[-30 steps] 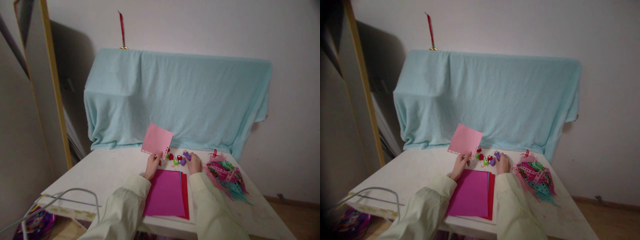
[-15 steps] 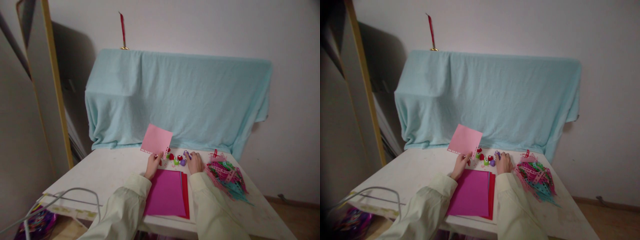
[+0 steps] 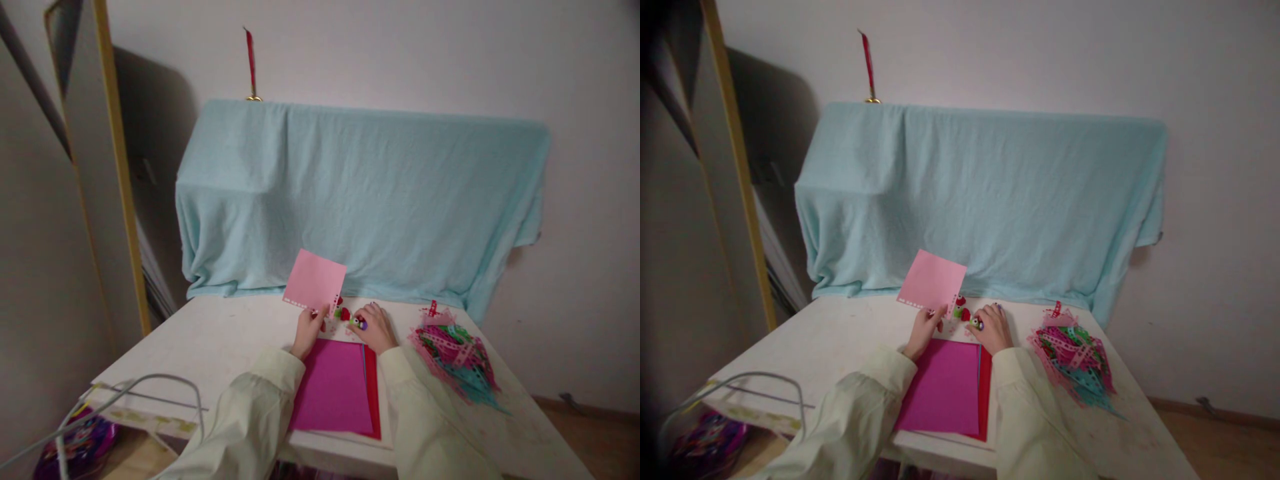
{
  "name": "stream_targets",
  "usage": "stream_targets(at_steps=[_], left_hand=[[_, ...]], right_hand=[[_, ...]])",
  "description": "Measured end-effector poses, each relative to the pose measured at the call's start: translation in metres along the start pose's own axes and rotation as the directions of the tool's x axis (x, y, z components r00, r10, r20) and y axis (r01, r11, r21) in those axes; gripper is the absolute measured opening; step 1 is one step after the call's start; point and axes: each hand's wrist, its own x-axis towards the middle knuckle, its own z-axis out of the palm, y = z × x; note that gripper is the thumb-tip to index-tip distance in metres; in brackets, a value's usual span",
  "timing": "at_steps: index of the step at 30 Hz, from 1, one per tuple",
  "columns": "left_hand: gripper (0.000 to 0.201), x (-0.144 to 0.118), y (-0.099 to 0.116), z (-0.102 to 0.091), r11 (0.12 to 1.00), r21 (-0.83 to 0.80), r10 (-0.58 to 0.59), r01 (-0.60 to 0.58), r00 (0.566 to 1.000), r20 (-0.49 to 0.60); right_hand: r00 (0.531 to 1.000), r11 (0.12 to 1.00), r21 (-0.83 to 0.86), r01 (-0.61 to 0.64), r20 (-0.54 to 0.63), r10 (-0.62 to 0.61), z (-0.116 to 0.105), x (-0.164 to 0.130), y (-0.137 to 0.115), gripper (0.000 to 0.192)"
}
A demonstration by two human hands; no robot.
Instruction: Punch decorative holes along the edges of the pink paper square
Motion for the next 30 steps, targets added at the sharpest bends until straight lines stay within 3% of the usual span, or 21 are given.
stream_targets(at_steps=[8,14,17,19,22,25,28,30], left_hand=[[0.057,0.001,-0.001,0.000,1.000,0.006,-0.009,0.009,1.000,-0.006],[0.057,0.000,-0.003,0.000,1.000,0.009,-0.007,0.007,1.000,-0.002],[0.057,0.000,-0.003,0.000,1.000,0.011,-0.004,0.004,1.000,-0.004],[0.057,0.000,-0.003,0.000,1.000,0.013,-0.006,0.006,1.000,-0.006],[0.057,0.001,-0.003,0.000,1.000,0.006,-0.016,0.016,1.000,-0.010],[0.057,0.002,-0.003,0.001,1.000,-0.015,-0.024,0.024,1.000,-0.014],[0.057,0.002,-0.004,0.002,0.999,-0.039,-0.030,0.029,1.000,-0.009],[0.057,0.003,-0.005,0.002,0.998,-0.051,-0.033,0.033,0.999,-0.001]], right_hand=[[0.999,0.999,-0.046,0.016,0.051,-0.014,0.004,-0.003,0.004,0.027],[1.000,1.000,-0.011,-0.015,0.027,0.015,0.008,-0.003,0.004,0.026],[0.999,0.995,0.089,-0.040,-0.018,0.042,0.006,-0.001,0.003,0.028],[0.994,0.967,0.247,-0.065,-0.065,0.084,0.005,0.002,0.002,0.028],[0.969,0.804,0.583,-0.120,-0.108,0.223,0.002,0.008,0.001,0.030],[0.919,0.442,0.882,-0.164,-0.025,0.392,0.000,0.013,0.001,0.030],[0.874,0.105,0.986,-0.128,0.062,0.482,-0.004,0.015,0.002,0.029],[0.858,0.012,0.995,-0.101,0.081,0.508,-0.007,0.015,0.003,0.034]])
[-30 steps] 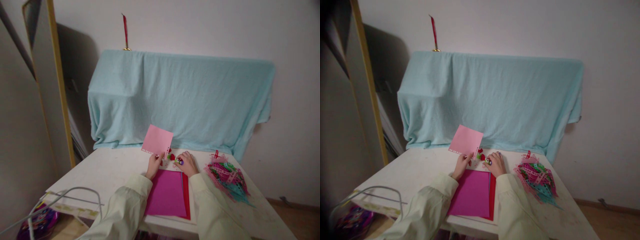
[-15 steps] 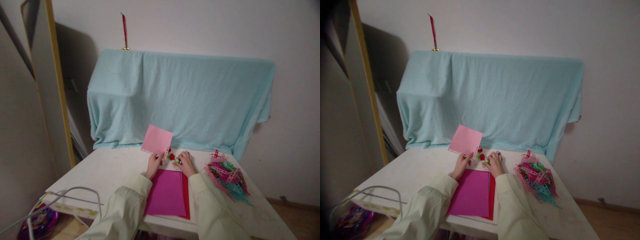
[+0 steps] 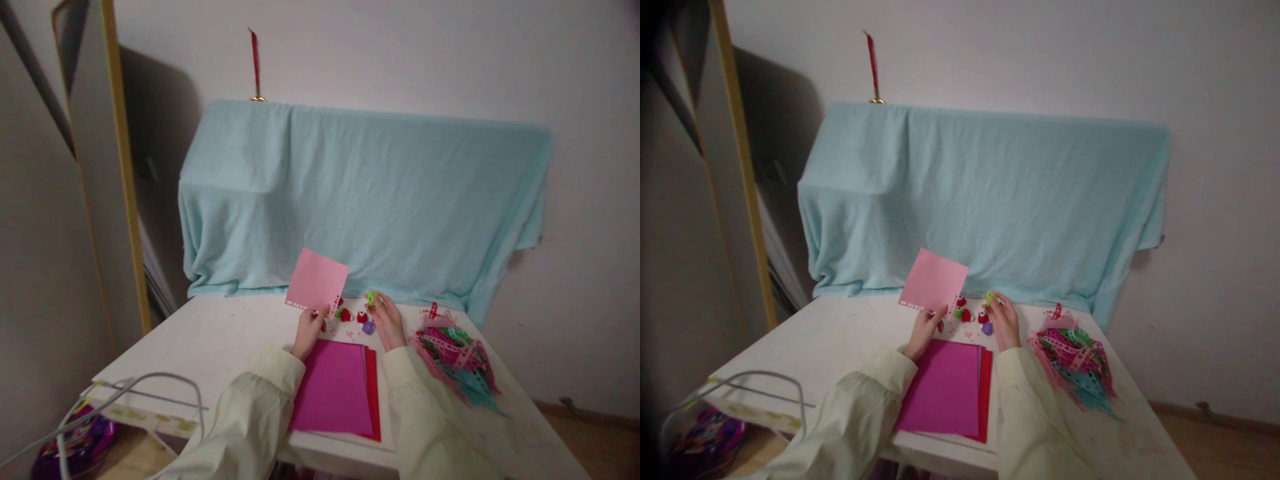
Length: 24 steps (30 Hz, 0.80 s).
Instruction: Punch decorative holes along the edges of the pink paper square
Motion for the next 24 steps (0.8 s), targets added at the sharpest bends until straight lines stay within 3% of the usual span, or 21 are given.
stream_targets(at_steps=[8,17,24], left_hand=[[0.058,0.0000,0.0008,-0.0003,1.000,0.020,-0.014,0.014,1.000,0.018],[0.057,-0.0025,0.0038,-0.0006,1.000,0.003,-0.003,0.003,0.999,0.039],[0.058,-0.0001,-0.0029,0.0014,0.999,0.036,0.002,-0.004,0.997,0.073]], right_hand=[[0.998,0.998,-0.037,-0.053,0.028,0.054,-0.0019,0.0003,0.0052,0.035],[0.989,0.994,0.046,-0.098,0.111,0.092,0.0025,-0.0071,-0.0003,0.045],[0.989,0.992,-0.050,-0.118,0.088,0.122,0.0025,-0.0047,0.0007,0.032]])
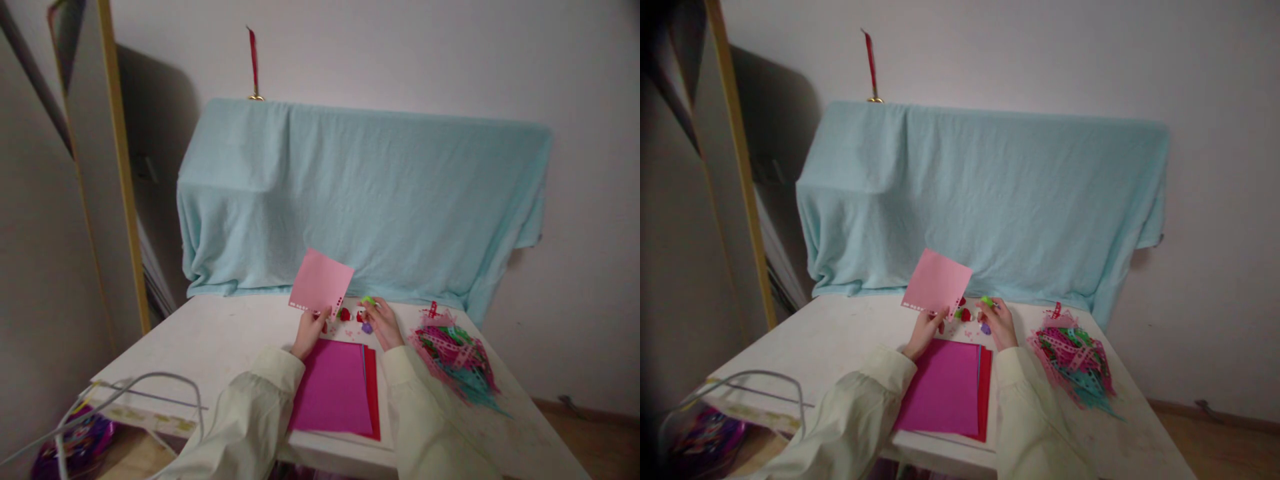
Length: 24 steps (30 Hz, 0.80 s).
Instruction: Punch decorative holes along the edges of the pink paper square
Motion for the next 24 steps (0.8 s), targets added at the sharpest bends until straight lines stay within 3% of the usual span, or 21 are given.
stream_targets(at_steps=[4,13,24], left_hand=[[0.058,-0.001,0.001,0.001,1.000,0.015,0.000,-0.001,1.000,0.022],[0.053,-0.004,0.005,0.002,0.999,-0.032,0.036,-0.031,0.984,0.173],[0.052,-0.008,0.006,0.006,0.994,-0.107,0.030,-0.005,0.973,0.230]], right_hand=[[1.000,0.997,-0.079,-0.025,-0.015,0.024,-0.001,0.002,0.002,0.035],[0.986,0.982,-0.164,-0.099,0.118,0.119,0.005,-0.003,0.005,0.038],[0.969,0.960,-0.243,-0.142,0.165,0.185,0.014,-0.006,0.001,0.042]])
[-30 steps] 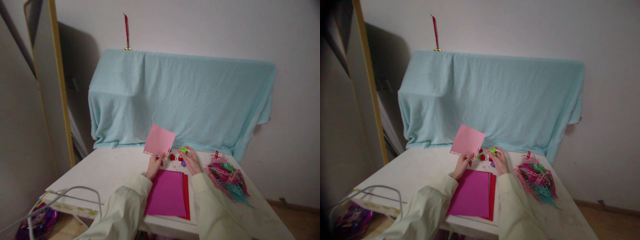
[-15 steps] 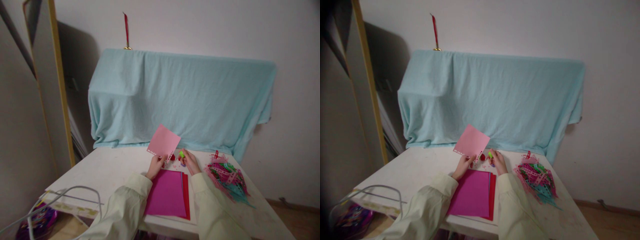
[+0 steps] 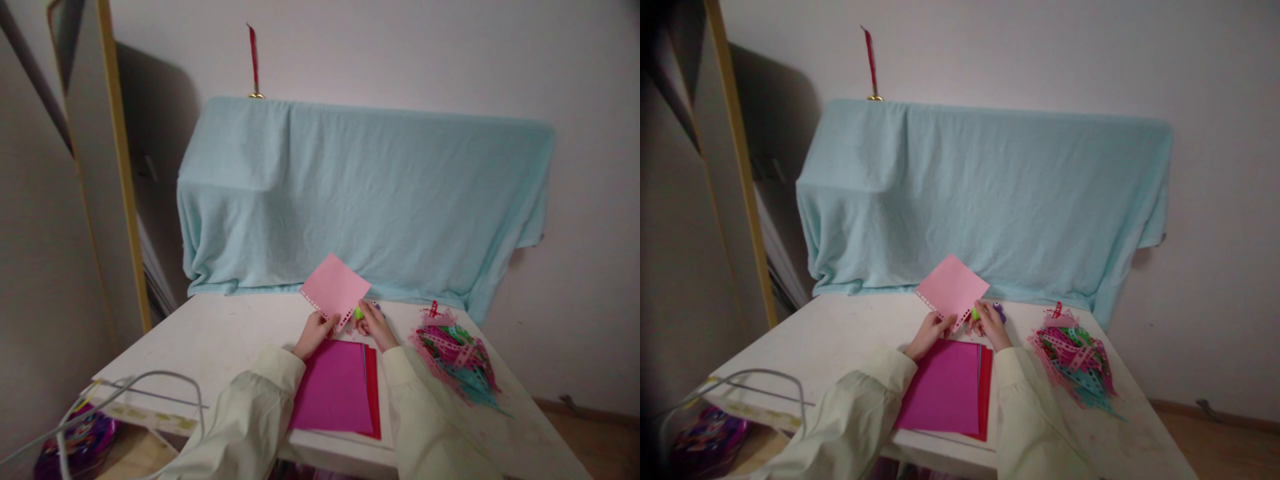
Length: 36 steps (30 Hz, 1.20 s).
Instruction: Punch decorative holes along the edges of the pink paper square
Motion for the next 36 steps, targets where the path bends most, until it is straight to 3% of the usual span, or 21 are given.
stream_targets(at_steps=[11,20,36], left_hand=[[0.050,0.0029,-0.0025,-0.0019,0.999,0.035,0.016,-0.013,0.997,-0.074],[0.050,0.0006,0.0032,0.0000,0.999,0.053,0.001,0.000,1.000,-0.023],[0.050,0.0013,-0.0005,-0.0015,0.996,0.093,0.006,0.002,0.996,-0.088]], right_hand=[[0.999,0.999,0.006,0.044,-0.009,-0.044,-0.0016,-0.0004,0.0049,0.038],[0.998,0.999,-0.006,0.052,0.017,-0.052,-0.0010,-0.0005,0.0020,0.036],[0.998,0.998,-0.017,0.056,-0.007,-0.056,-0.0009,-0.0013,0.0025,0.037]])
